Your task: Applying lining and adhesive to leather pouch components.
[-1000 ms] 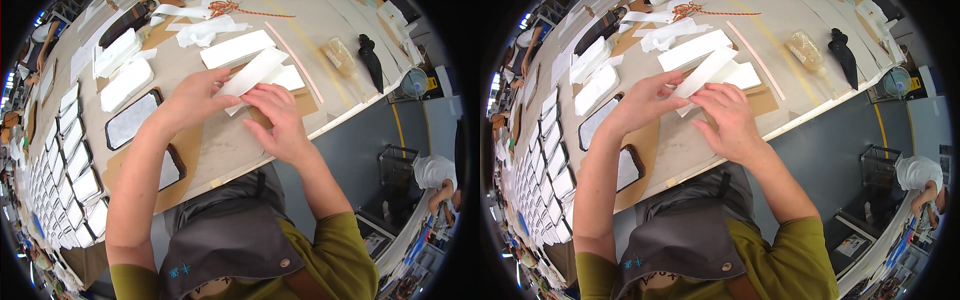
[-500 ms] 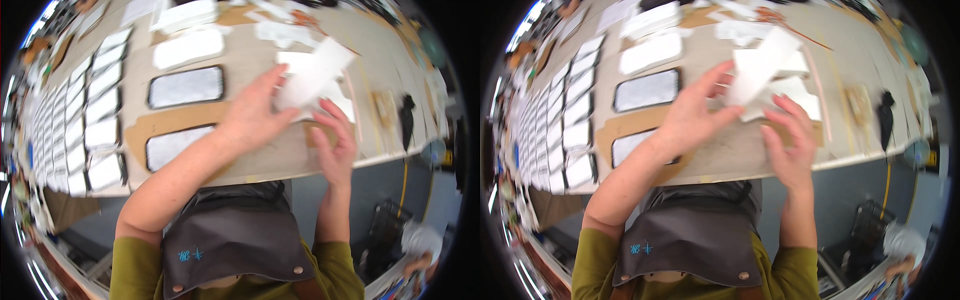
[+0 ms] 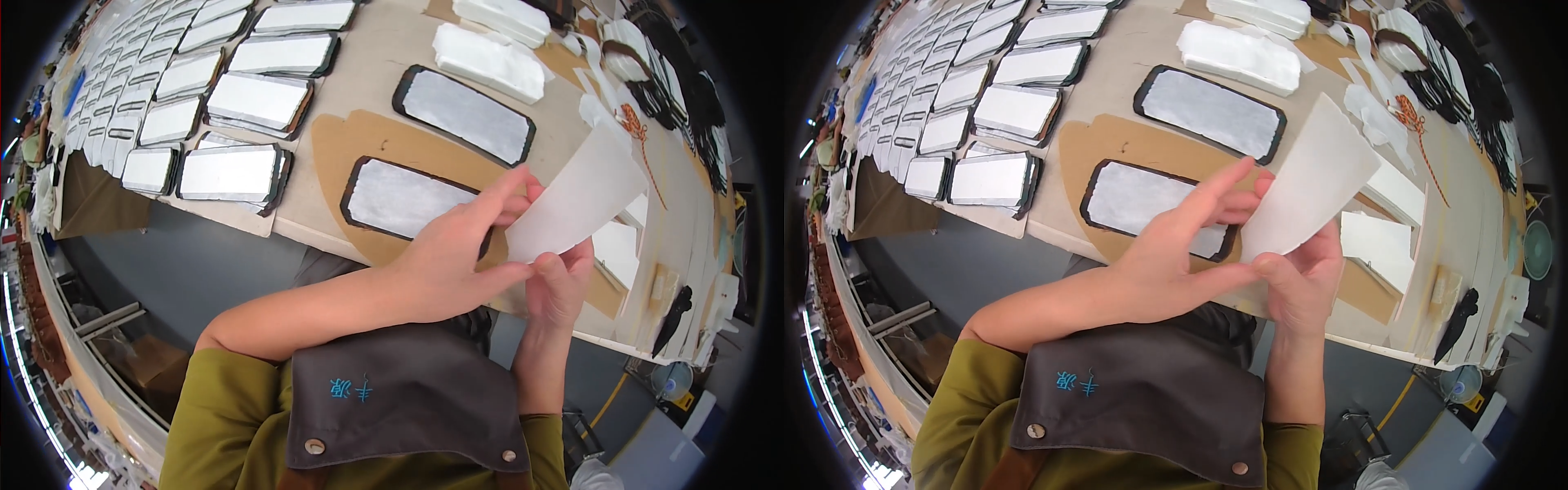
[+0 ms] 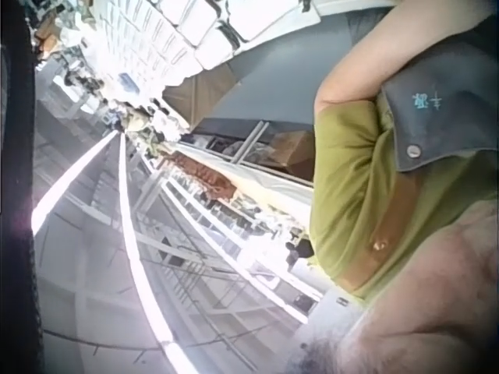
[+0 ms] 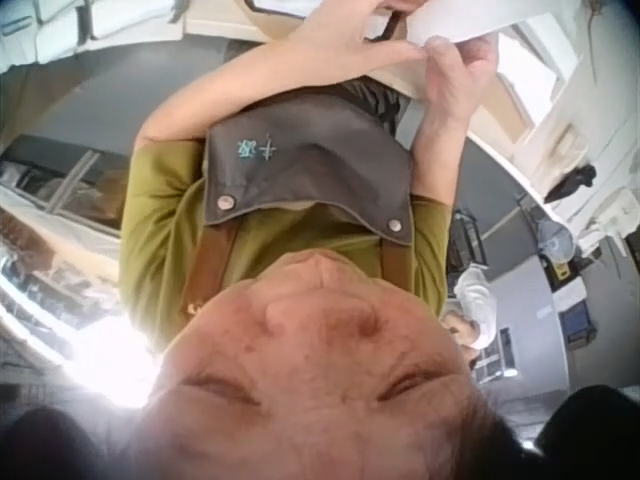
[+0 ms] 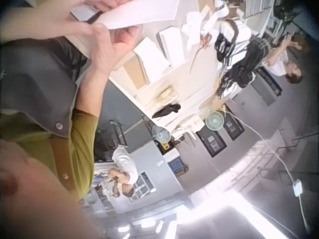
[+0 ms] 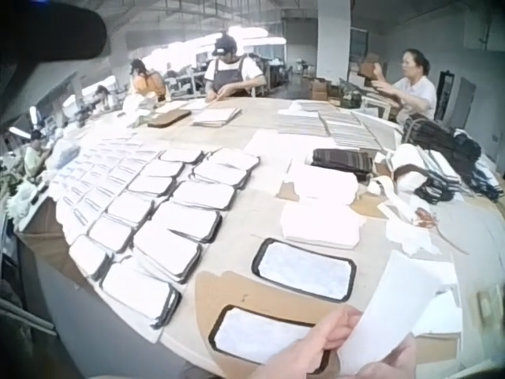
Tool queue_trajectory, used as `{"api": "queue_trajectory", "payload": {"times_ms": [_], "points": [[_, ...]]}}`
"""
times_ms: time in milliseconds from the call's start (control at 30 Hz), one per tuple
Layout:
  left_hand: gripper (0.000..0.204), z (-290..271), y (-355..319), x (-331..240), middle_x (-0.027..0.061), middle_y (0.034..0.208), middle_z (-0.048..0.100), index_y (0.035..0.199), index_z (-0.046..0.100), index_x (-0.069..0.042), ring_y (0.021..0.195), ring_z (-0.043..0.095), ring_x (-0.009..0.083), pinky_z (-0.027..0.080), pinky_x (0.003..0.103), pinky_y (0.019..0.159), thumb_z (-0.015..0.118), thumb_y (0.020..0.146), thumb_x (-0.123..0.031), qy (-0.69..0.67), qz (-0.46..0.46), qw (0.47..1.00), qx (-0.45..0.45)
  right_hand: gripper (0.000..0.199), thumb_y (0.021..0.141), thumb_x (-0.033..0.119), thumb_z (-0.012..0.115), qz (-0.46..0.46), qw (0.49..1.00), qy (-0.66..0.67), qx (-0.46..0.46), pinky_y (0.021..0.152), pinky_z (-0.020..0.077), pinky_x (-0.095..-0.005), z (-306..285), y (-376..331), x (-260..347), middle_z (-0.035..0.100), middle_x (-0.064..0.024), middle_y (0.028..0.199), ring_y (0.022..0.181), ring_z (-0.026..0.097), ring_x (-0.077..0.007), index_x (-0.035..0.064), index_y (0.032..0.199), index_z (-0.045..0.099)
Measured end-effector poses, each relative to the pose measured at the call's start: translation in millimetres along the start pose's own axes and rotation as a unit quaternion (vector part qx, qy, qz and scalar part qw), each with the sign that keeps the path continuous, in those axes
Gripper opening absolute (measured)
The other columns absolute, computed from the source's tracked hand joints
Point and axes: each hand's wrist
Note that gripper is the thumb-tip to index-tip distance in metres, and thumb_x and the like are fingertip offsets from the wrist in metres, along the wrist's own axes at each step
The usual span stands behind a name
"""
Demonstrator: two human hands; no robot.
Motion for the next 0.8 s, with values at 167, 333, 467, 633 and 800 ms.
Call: {"api": "queue_trajectory", "payload": {"times_ms": [167,333,467,633,800], "points": [[0.073,-76,-45,10,0.0171,0.130,0.063,0.154,0.034,0.001,0.120,0.062,0.0253,0.046,0.036,0.104,0.068,0.089,0.003,0.223,0.076,0.964,-0.121,0.072,0.074,0.026,0.090,-0.020,0.994,-0.084,0.071,0.114,0.0418,-0.0500,16,27,20,0.060,-0.0173,0.133,0.135,0.054,-0.0353,-0.0031,0.131,0.058],[0.063,-110,-80,32,0.0136,0.118,0.064,0.147,0.043,0.001,0.107,0.062,0.0235,0.048,0.035,0.098,0.062,0.088,0.011,0.295,0.031,0.934,-0.200,0.043,0.065,0.000,0.087,0.002,0.939,-0.304,0.160,0.103,0.0454,-0.0349,26,33,17,0.062,-0.0067,0.123,0.115,0.061,-0.0192,0.0049,0.104,0.070],[0.065,-101,-81,37,0.0135,0.116,0.064,0.144,0.045,0.000,0.106,0.062,0.0263,0.048,0.035,0.095,0.064,0.084,0.014,0.291,0.030,0.934,-0.205,0.043,0.065,0.001,0.087,-0.044,0.858,-0.471,0.200,0.095,0.0497,-0.0350,48,31,11,0.066,-0.0071,0.119,0.111,0.064,-0.0225,0.0068,0.104,0.072],[0.068,-103,-81,40,0.0129,0.112,0.064,0.142,0.046,-0.001,0.101,0.060,0.0313,0.049,0.040,0.088,0.065,0.079,0.013,0.289,0.047,0.931,-0.219,0.044,0.066,0.004,0.088,-0.049,0.825,-0.523,0.208,0.090,0.0530,-0.0369,59,28,-2,0.068,-0.0089,0.119,0.107,0.066,-0.0272,0.0069,0.107,0.072],[0.068,-103,-81,41,0.0129,0.112,0.064,0.143,0.045,0.000,0.101,0.060,0.0311,0.049,0.040,0.088,0.065,0.079,0.013,0.292,0.043,0.930,-0.218,0.044,0.067,0.005,0.088,-0.076,0.802,-0.551,0.220,0.089,0.0541,-0.0381,64,28,-4,0.068,-0.0097,0.117,0.106,0.067,-0.0295,0.0064,0.107,0.072]]}}
Point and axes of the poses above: each hand's wrist, its own y-axis towards the middle knuckle, its own z-axis out of the palm, x = y × z
